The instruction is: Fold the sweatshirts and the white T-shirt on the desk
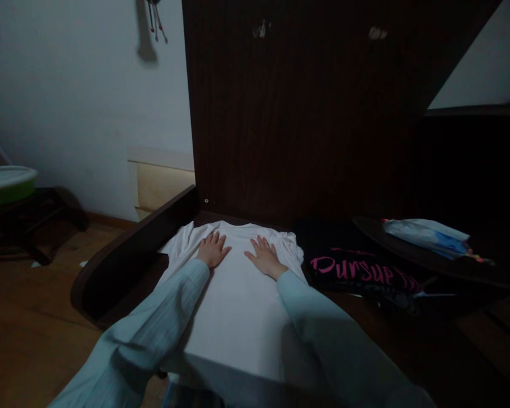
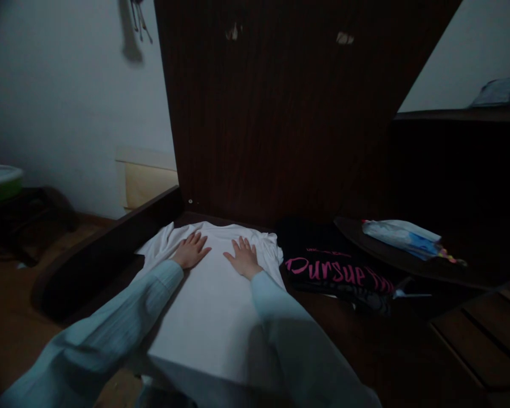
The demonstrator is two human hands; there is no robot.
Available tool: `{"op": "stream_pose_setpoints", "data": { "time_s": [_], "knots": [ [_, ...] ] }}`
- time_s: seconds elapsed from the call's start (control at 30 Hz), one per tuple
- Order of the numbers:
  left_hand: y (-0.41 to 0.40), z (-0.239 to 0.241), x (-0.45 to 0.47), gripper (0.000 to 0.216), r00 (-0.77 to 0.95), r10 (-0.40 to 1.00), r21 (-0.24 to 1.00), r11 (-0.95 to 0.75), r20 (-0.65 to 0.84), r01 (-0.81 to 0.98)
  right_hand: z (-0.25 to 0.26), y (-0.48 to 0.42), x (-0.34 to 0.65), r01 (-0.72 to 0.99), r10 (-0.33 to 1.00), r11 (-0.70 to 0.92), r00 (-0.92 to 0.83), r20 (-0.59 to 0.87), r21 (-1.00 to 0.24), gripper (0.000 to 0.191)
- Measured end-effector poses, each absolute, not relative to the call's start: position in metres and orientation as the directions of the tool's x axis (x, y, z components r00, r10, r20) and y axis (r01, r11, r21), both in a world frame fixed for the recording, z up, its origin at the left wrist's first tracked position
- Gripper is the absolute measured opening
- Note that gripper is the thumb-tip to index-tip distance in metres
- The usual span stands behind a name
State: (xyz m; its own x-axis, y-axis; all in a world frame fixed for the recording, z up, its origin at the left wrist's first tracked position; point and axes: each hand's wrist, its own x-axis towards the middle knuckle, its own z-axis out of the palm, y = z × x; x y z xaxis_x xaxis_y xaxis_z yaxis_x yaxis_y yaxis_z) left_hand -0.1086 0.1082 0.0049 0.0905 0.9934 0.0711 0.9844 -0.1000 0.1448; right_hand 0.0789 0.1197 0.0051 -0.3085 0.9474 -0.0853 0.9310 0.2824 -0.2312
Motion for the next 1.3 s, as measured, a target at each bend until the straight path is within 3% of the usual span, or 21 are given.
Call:
{"op": "stream_pose_setpoints", "data": {
  "time_s": [0.2,0.37,0.5,0.63,0.73,0.83,0.93,1.07,1.2,1.3],
  "knots": [
    [0.132,-0.006,-0.116,0.058,0.060,0.997,0.153,-0.067,0.047,0.986,0.002,0.147,0.077,0.941,0.968,0.208,-0.237,-0.083,-0.265,0.066],
    [0.142,-0.005,-0.116,0.051,0.073,0.988,0.194,-0.098,0.133,0.976,-0.005,0.155,0.060,0.967,0.984,0.151,-0.129,0.120,-0.204,0.056],
    [0.143,-0.011,-0.122,0.041,0.132,0.966,0.241,-0.185,0.221,0.953,-0.013,0.153,0.061,0.956,0.966,0.172,-0.116,0.233,-0.236,0.054],
    [0.144,-0.013,-0.124,0.033,0.155,0.940,0.297,-0.247,0.303,0.922,-0.011,0.152,0.065,0.881,0.896,0.403,-0.324,0.305,-0.247,0.055],
    [0.144,-0.008,-0.125,0.028,0.134,0.926,0.384,-0.274,0.354,0.882,-0.009,0.151,0.065,0.783,0.832,0.554,-0.529,0.167,-0.281,0.054],
    [0.141,0.004,-0.133,0.027,-0.044,0.919,0.445,-0.148,0.392,0.883,-0.009,0.149,0.065,0.775,0.823,0.555,-0.564,0.063,-0.302,0.054],
    [0.136,0.018,-0.152,0.027,-0.264,0.865,0.459,0.045,0.427,0.888,-0.011,0.148,0.070,0.776,0.820,0.561,-0.569,0.063,-0.287,0.054],
    [0.131,0.031,-0.178,0.033,-0.463,0.821,0.421,0.309,0.334,0.853,-0.013,0.147,0.077,0.773,0.811,0.577,-0.581,0.070,-0.264,0.053],
    [0.129,0.030,-0.186,0.041,-0.493,0.859,0.328,0.430,0.140,0.841,-0.014,0.147,0.080,0.776,0.812,0.577,-0.578,0.078,-0.256,0.052],
    [0.128,0.028,-0.185,0.041,-0.477,0.875,0.241,0.447,0.081,0.862,-0.015,0.148,0.079,0.777,0.816,0.573,-0.572,0.087,-0.260,0.052]
  ]
}}
